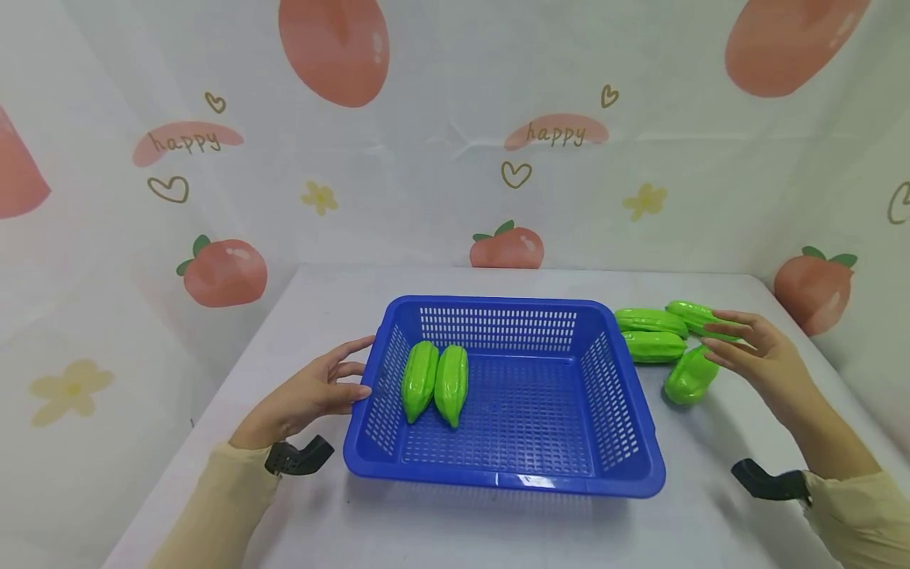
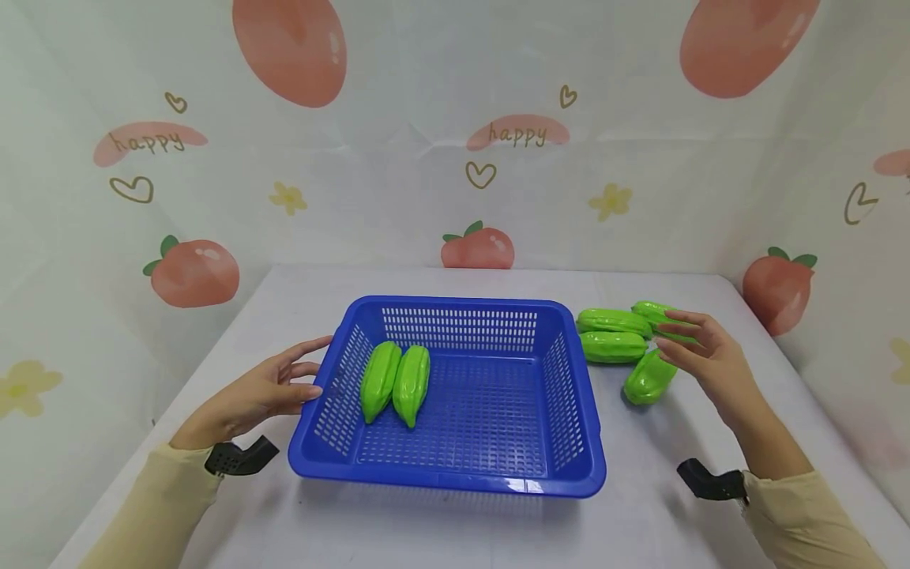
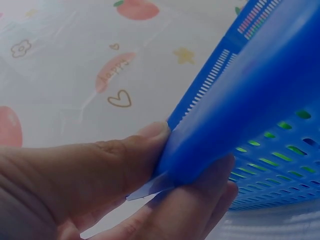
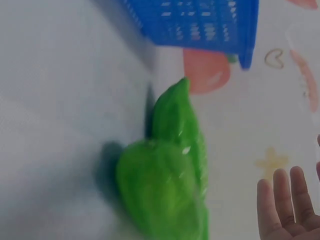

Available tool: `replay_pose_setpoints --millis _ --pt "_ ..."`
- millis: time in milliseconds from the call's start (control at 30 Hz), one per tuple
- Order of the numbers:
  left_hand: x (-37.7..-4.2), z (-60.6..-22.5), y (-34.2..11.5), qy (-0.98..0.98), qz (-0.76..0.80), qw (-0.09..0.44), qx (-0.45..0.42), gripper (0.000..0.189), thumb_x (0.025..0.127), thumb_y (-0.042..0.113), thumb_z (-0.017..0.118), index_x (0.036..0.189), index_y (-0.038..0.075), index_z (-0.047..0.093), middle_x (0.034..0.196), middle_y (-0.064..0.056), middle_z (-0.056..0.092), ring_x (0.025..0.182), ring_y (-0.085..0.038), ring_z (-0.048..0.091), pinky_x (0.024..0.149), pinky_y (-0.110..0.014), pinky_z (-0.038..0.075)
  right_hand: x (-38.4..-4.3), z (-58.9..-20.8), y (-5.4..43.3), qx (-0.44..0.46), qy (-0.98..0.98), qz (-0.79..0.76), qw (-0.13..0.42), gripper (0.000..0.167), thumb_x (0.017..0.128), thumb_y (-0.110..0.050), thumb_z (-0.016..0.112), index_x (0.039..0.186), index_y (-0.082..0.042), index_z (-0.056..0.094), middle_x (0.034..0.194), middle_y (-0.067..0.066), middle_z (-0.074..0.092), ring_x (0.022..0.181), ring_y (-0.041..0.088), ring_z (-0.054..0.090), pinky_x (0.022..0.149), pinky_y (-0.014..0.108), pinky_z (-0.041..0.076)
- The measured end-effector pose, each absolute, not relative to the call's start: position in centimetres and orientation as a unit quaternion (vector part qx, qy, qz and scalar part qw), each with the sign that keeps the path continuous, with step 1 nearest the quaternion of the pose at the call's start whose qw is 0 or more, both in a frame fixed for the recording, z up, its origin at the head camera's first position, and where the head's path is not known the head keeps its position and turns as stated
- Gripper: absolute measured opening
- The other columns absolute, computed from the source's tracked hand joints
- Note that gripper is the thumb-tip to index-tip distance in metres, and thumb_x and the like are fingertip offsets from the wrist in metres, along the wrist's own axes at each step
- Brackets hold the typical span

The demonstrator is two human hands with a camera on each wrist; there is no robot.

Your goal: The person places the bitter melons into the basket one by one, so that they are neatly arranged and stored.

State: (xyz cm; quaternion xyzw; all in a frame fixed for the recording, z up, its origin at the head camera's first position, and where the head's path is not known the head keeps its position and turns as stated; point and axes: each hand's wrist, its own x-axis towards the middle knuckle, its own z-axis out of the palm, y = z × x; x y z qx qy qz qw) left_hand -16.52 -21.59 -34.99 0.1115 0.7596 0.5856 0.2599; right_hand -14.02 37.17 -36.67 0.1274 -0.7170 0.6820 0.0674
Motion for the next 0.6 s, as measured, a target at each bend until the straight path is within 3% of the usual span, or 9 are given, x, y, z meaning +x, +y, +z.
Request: replay_pose_setpoints --millis 333,600 --pt "-16.5 -35.0 -21.6 0.762 0.584 0.257 0.111 0.085 0.09 0.015 0.069 0.156 0.019 0.015 0.135 -0.028 0.048 0.101 -0.031 0.068 0.09 -0.046 0.055 -14.3 -39.7 40.6 0.08 -0.688 0.719 0.066 0.041 0.094 0.013 0.048 0.118 -0.019 0.057 0.108 -0.011 0.06 0.09 -0.002 0.066 0.07 0.014 0.056" --pt "-16.5 -34.9 -21.6 0.76 0.586 0.259 0.11 0.085 0.089 0.015 0.069 0.156 0.018 0.015 0.136 -0.027 0.048 0.101 -0.031 0.068 0.089 -0.045 0.056 -15.5 -40.8 42.5 0.007 -0.727 0.686 -0.009 0.032 0.097 -0.001 0.052 0.115 -0.027 0.05 0.1 -0.02 0.056 0.085 -0.004 0.064 0.068 0.017 0.057"
